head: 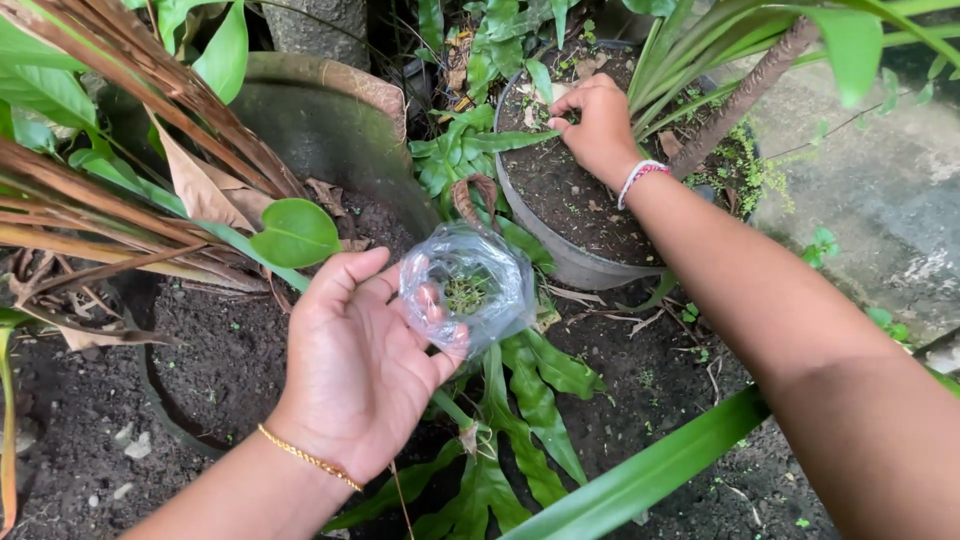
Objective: Picking small leaves or buds from a potted plant and collecting them in a small plastic bag.
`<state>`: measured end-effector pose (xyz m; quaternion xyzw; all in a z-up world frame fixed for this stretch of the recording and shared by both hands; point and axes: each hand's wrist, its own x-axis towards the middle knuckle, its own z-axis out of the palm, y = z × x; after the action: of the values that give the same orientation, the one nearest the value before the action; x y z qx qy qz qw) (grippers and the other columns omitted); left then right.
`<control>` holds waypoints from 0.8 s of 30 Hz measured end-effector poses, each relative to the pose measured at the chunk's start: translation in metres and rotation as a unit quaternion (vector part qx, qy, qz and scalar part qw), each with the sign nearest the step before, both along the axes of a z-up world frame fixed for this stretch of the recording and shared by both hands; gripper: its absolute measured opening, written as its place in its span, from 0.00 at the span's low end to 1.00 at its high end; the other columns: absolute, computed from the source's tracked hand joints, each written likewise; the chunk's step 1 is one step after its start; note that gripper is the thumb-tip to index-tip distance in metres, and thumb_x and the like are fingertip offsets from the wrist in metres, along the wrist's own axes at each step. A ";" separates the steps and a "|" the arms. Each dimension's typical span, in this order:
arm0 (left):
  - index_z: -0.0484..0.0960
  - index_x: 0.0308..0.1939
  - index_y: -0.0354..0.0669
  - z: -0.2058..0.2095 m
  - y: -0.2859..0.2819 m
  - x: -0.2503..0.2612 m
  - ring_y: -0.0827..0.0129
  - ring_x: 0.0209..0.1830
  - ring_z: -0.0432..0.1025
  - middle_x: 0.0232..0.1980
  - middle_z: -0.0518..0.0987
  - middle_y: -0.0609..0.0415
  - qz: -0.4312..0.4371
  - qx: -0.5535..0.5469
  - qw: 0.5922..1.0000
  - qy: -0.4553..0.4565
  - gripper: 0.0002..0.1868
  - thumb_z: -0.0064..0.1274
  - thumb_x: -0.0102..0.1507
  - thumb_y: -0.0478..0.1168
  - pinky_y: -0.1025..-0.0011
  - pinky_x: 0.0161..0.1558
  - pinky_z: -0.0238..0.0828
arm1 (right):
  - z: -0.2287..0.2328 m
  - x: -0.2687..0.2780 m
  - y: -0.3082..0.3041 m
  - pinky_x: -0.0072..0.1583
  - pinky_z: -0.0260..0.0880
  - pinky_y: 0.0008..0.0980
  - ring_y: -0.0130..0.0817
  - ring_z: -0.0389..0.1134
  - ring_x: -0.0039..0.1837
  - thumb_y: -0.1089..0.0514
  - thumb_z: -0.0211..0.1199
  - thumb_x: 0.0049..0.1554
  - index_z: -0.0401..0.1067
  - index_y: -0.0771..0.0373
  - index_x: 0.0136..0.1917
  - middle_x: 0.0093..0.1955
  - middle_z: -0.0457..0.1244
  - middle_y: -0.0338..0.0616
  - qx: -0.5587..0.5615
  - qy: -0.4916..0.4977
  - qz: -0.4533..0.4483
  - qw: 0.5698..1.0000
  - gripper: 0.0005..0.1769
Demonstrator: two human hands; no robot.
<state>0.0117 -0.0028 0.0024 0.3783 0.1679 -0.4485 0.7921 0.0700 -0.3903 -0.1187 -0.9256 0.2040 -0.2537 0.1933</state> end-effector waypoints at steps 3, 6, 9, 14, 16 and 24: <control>0.71 0.37 0.48 -0.021 0.001 0.003 0.69 0.25 0.62 0.27 0.67 0.59 -0.004 -0.039 0.999 -0.002 0.11 0.47 0.61 0.50 0.67 0.33 0.62 | -0.006 0.009 -0.006 0.67 0.61 0.45 0.43 0.60 0.59 0.56 0.76 0.51 0.80 0.54 0.49 0.54 0.63 0.45 0.026 0.031 -0.026 0.999 0.12; 0.74 0.36 0.46 -0.022 0.001 0.004 0.69 0.25 0.62 0.26 0.67 0.58 -0.010 -0.041 0.999 0.002 0.12 0.47 0.62 0.50 0.68 0.33 0.62 | -0.012 0.015 -0.011 0.68 0.58 0.47 0.46 0.58 0.62 0.55 0.76 0.50 0.80 0.52 0.51 0.56 0.62 0.45 0.032 0.037 -0.040 0.998 0.14; 0.72 0.34 0.47 -0.026 0.000 0.006 0.69 0.25 0.62 0.27 0.67 0.58 -0.008 -0.046 0.999 0.010 0.11 0.47 0.61 0.49 0.67 0.33 0.62 | -0.014 0.018 -0.011 0.69 0.57 0.49 0.46 0.57 0.62 0.54 0.76 0.50 0.81 0.51 0.48 0.55 0.63 0.44 0.038 0.028 -0.060 0.997 0.11; 0.73 0.34 0.48 -0.030 0.000 0.007 0.66 0.28 0.66 0.29 0.70 0.57 -0.013 -0.054 0.998 0.009 0.10 0.46 0.62 0.49 0.64 0.37 0.64 | -0.017 0.022 -0.012 0.67 0.55 0.52 0.48 0.56 0.61 0.54 0.77 0.49 0.82 0.49 0.46 0.55 0.63 0.43 0.019 0.012 -0.063 0.998 0.10; 0.73 0.35 0.47 -0.030 0.000 0.007 0.65 0.29 0.67 0.30 0.70 0.57 -0.015 -0.053 0.998 0.009 0.11 0.46 0.62 0.49 0.63 0.40 0.66 | -0.017 0.023 -0.010 0.69 0.53 0.54 0.47 0.56 0.62 0.54 0.77 0.49 0.82 0.49 0.45 0.55 0.63 0.42 0.025 0.009 -0.065 0.998 0.09; 0.76 0.41 0.43 -0.023 -0.001 0.007 0.61 0.36 0.72 0.37 0.77 0.52 -0.011 -0.035 0.999 0.016 0.14 0.44 0.62 0.48 0.57 0.45 0.70 | -0.022 0.033 -0.009 0.75 0.41 0.58 0.53 0.54 0.71 0.62 0.74 0.52 0.77 0.52 0.35 0.55 0.62 0.43 0.026 0.012 -0.067 0.997 0.09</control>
<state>0.0189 -0.0036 -0.0208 0.3446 0.1605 -0.4692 0.7971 0.1032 -0.3994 -0.1411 -0.9075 0.2741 -0.2500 0.1972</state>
